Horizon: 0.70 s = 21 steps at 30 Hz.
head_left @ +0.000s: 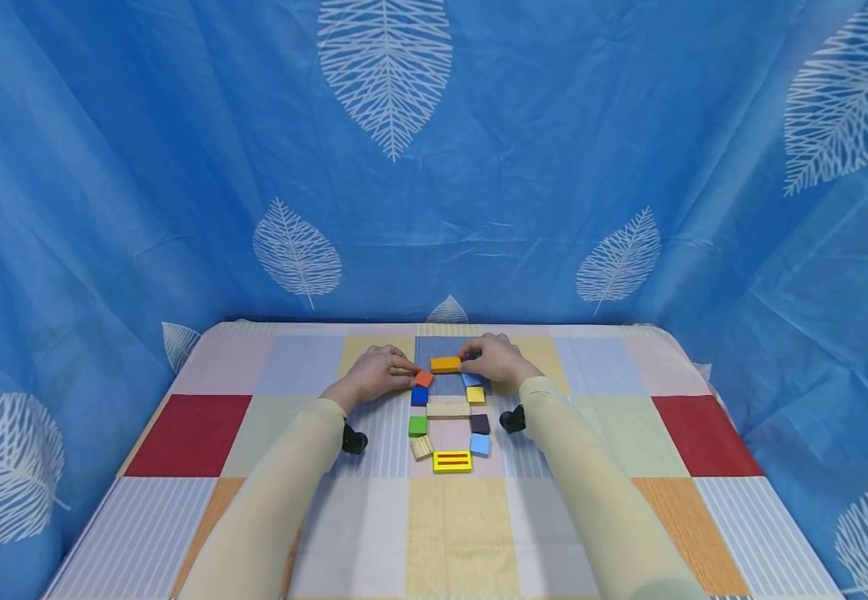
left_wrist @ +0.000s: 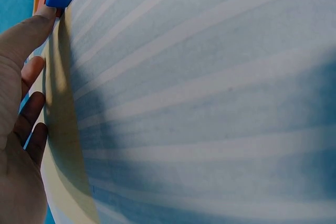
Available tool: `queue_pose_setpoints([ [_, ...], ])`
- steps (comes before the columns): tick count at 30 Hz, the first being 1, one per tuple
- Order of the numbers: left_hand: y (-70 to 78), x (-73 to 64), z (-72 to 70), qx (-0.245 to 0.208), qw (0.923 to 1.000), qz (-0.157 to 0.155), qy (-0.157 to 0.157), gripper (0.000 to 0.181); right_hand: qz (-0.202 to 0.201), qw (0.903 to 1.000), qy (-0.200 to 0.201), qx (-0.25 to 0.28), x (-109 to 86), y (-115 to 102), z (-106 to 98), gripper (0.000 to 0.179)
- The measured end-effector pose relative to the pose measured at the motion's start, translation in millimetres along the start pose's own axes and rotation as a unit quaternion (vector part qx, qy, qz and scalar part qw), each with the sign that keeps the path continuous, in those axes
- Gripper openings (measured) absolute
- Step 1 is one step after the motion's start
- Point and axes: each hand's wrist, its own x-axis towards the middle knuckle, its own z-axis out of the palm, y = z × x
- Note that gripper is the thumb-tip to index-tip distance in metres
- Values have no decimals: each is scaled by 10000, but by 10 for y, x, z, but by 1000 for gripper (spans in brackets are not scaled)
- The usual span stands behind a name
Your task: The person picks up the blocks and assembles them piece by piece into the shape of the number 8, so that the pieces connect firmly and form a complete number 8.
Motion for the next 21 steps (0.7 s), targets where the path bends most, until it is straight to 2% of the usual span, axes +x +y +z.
queue_pose_setpoints([
  [7,6,-9,6,8,10000,42,1,31,92,10000,-18,-8,-3,-9,6,19],
  [14,19,-27,23,63,9999,-99,-18,32,161,9999,5,20,-24,-26,10,19],
  [21,27,-36,22,63,9999,-80,-21,32,172,9998,87,95,-35,-24,25,20],
])
